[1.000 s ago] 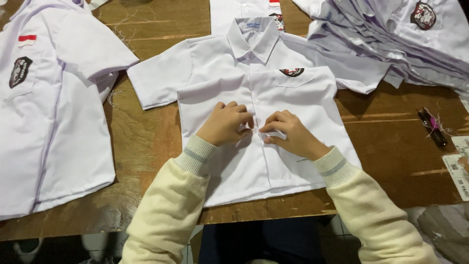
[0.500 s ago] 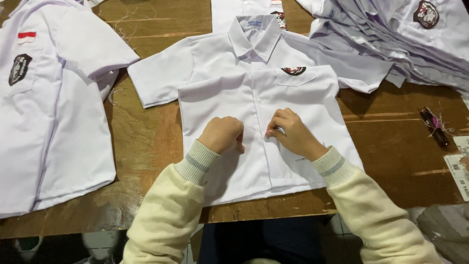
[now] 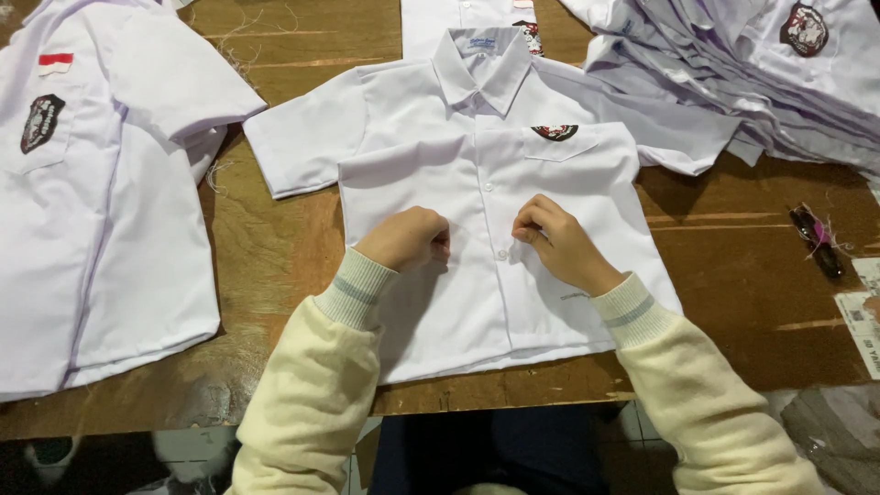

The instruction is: Folding a white collared shirt on a wooden table in a factory setting.

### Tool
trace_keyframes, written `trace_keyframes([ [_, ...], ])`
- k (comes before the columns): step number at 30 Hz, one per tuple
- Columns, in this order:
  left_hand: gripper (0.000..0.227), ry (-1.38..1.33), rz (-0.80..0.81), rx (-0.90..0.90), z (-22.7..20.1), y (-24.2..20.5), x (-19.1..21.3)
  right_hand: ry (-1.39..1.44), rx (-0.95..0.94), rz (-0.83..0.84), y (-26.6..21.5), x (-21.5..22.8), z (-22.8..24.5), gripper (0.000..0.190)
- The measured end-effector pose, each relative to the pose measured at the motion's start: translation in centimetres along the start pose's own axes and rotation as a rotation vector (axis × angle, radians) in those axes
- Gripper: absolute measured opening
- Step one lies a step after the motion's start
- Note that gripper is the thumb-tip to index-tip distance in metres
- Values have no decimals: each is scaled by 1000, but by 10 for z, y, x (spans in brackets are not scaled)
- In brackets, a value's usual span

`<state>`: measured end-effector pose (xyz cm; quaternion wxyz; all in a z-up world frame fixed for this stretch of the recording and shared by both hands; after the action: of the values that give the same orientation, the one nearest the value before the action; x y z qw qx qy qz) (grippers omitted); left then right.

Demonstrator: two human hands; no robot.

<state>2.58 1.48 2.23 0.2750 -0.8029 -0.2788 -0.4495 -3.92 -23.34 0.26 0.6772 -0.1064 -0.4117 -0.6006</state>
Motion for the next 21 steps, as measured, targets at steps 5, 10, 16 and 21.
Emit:
trace_keyframes([
  [5,15,-49,-39,40,16,-7,27,17,22,-13,2,4,0,7],
  [10,16,-34,-73,81,34,-27,55,69,12,-20,2,7,-4,7],
  [16,18,279,-466,426,130,-81,89,219,-104,-140,2,18,-14,12],
  [21,28,546,-1268,669,162,-99,96,108,-153,-253,3,26,-3,12],
])
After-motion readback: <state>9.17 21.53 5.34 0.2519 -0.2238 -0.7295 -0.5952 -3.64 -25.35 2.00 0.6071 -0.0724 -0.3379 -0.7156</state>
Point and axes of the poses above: each hand's wrist, its own y-axis towards the middle knuckle, its own x-axis out of the back of the hand, z = x × y, the point moved 2 cm from there along y, towards the middle knuckle, and after that the axes turned 3 degrees about -y, right-handed, at the moved point
